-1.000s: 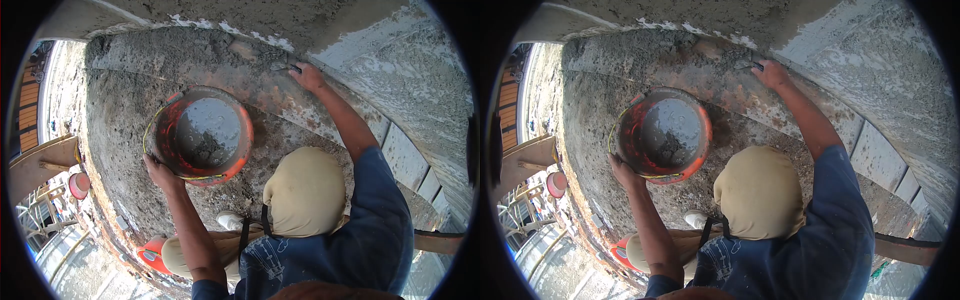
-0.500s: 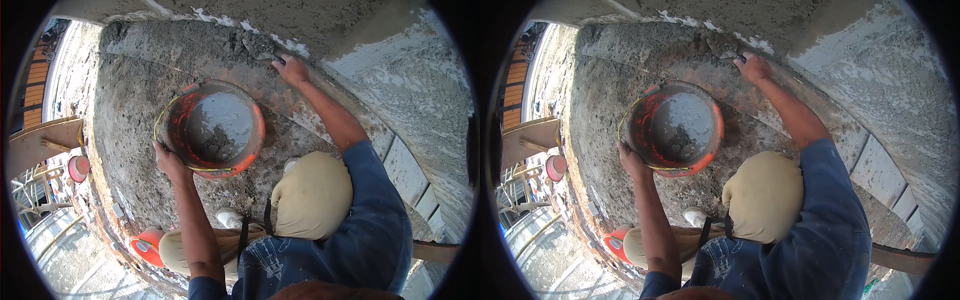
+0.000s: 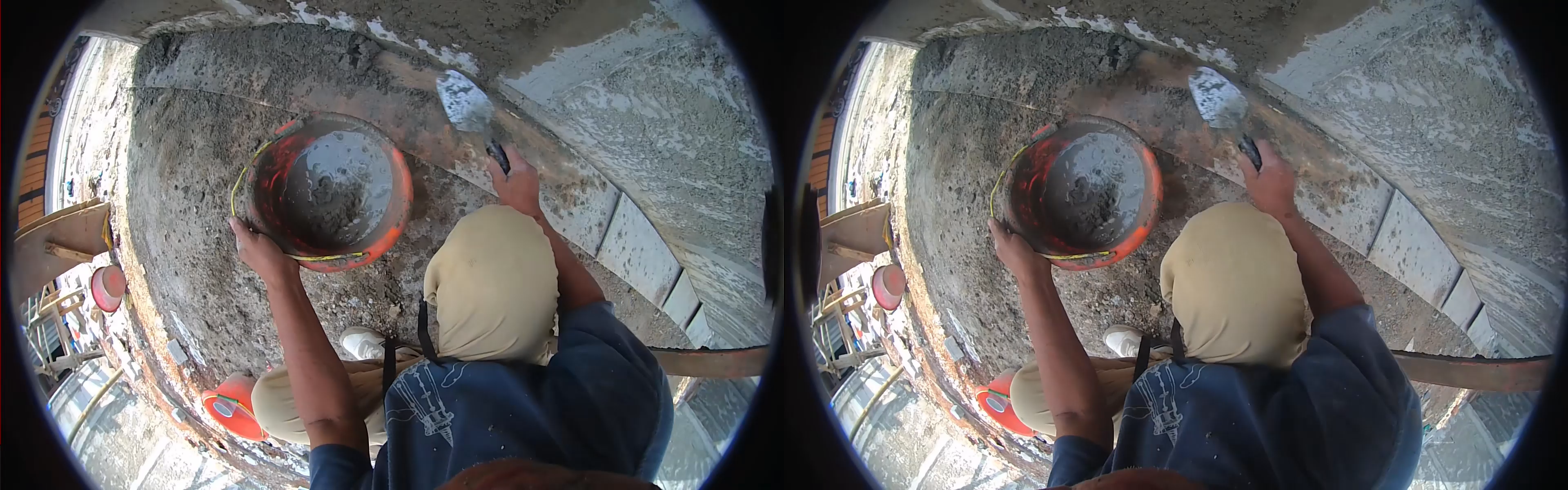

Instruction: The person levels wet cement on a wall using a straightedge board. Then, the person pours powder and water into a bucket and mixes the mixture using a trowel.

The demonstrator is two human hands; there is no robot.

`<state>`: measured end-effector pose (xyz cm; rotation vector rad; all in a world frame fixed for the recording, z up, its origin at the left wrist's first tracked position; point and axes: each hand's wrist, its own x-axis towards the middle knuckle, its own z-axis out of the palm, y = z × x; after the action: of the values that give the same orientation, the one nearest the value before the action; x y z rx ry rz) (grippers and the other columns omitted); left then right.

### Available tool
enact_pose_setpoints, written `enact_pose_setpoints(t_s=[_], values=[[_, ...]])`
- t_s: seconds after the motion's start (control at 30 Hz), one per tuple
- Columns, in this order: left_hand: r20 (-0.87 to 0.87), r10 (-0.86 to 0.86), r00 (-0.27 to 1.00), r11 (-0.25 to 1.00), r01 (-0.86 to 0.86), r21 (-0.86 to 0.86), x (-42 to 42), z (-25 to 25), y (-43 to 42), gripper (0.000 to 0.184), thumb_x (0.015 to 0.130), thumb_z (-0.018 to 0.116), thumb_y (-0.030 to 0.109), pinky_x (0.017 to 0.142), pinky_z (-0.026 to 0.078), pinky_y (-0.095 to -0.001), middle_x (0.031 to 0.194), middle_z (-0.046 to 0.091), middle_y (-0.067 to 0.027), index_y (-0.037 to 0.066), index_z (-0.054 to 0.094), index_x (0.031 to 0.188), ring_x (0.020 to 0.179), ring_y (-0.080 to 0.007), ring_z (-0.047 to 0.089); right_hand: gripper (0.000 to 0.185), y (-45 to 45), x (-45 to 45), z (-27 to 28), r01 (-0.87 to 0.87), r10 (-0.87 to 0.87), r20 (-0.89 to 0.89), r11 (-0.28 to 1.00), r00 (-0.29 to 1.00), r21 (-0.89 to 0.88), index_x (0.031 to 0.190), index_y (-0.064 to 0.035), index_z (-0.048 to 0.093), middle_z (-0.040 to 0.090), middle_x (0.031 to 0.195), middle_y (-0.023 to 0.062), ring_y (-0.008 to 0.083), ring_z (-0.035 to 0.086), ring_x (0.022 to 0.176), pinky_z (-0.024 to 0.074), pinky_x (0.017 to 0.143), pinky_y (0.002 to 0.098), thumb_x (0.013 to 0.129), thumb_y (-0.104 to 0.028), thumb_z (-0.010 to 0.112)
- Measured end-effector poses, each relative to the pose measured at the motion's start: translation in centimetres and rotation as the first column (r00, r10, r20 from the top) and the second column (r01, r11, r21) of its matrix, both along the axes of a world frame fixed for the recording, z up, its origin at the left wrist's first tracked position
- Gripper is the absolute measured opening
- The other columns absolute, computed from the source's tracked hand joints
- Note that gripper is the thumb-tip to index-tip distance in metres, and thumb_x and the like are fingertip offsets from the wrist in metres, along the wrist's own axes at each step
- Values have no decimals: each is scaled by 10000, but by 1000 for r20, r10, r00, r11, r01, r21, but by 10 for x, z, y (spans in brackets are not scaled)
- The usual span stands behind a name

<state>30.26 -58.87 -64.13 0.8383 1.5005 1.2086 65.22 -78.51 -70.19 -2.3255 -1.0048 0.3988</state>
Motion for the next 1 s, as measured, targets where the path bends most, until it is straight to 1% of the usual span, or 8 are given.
enact_pose_setpoints(t_s=[0.13,0.27,0.33,0.4,0.5,0.6,0.67,1.0], values=[[45,-37,998,999,38,-22,-13,-7,1,532,1057,333,367,905,501,-349,1158,594,-170,-108,524,1203,1025,-231,604,374,-137,35,-83,418,-421,33,884,907,-209,1166,-50,579,667,881,225,430,643,844,489,743,480,888,-293,633],[73,-18,997,1000,19,-16,-13,-10,3,529,1057,327,366,902,500,-351,1152,598,-170,-103,530,1194,1011,-226,605,388,-145,14,-104,259,-273,-58,949,960,-182,1168,-37,571,666,889,240,437,642,862,496,749,490,881,-289,639],[87,-11,996,1000,12,-11,-6,-4,2,522,1057,327,363,894,502,-350,1137,606,-163,-98,537,1183,1000,-222,607,382,-77,-16,-84,152,-175,-110,971,979,-186,1153,-31,571,663,902,246,439,641,874,498,750,496,879,-287,641],[5,5,1000,1000,-5,0,0,2,0,516,1057,329,361,880,505,-348,1119,613,-154,-93,546,1169,989,-217,608,375,-8,-33,-92,124,-134,-97,987,986,-104,1139,-34,570,662,935,250,442,637,893,493,763,509,874,-290,643],[-53,41,998,999,-41,9,5,6,-2,498,1056,340,357,860,506,-340,1072,628,-138,-77,570,1133,958,-207,612,423,105,-29,-117,-94,74,-199,992,977,-89,1150,-32,565,661,1009,250,442,623,980,489,833,504,871,-342,636],[-17,34,999,999,-34,2,7,8,-1,487,1055,350,356,843,507,-338,1042,636,-134,-69,583,1104,916,-197,616,460,221,-32,-127,-120,84,-244,984,966,-135,1147,-26,596,652,1102,246,433,607,1050,465,980,443,858,-381,633],[-26,42,999,999,-42,-1,7,8,-1,489,1054,353,360,835,509,-338,1040,636,-133,-67,587,1096,911,-196,615,485,263,-32,-131,-94,76,-229,993,970,-71,1164,-22,605,646,1121,252,432,604,1063,461,988,430,847,-387,644],[-3,65,998,998,-65,-23,1,5,3,518,1050,369,374,857,489,-334,1040,638,-131,-89,592,1104,914,-187,610,487,207,12,-73,-205,189,-191,976,963,-67,1143,-13,620,669,1044,235,401,636,992,490,867,451,856,-406,626]])
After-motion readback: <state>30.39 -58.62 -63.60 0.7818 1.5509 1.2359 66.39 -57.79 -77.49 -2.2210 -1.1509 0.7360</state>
